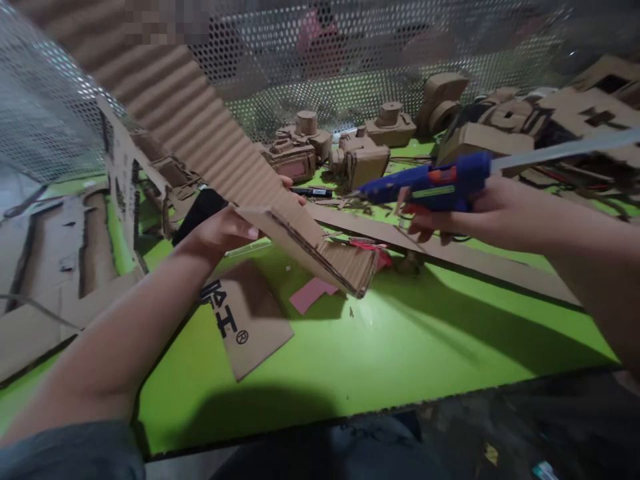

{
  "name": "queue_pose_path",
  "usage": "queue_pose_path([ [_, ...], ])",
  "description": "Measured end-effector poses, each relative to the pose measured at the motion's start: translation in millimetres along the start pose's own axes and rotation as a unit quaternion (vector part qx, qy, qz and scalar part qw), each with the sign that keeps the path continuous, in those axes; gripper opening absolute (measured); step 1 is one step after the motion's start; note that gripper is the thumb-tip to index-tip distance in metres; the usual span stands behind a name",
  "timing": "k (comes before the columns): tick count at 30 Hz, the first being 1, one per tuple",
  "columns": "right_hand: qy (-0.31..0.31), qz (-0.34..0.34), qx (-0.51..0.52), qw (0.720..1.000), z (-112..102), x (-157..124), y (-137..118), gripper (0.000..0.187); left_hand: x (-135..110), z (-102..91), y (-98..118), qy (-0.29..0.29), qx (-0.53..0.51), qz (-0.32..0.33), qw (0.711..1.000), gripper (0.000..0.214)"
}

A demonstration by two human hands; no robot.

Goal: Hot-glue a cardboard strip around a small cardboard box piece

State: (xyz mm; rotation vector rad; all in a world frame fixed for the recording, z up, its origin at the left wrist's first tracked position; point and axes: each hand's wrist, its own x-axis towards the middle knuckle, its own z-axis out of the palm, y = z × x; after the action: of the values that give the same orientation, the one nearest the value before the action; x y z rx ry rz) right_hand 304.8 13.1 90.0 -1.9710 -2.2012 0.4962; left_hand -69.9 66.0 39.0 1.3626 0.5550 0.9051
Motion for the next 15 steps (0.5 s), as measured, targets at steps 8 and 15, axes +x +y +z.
queue_pose_path([
  [8,-0.007,0.047,-0.199,0.979,12.8,28.1,87.8,0.038,5.6,-2.3,20.8,0.149,0.034,0.0,0.988,0.056],
  [15,0.063,-0.092,-0.182,0.977,10.9,28.1,77.2,0.042,4.7,12.5,57.7,0.269,0.012,0.016,0.963,0.04],
])
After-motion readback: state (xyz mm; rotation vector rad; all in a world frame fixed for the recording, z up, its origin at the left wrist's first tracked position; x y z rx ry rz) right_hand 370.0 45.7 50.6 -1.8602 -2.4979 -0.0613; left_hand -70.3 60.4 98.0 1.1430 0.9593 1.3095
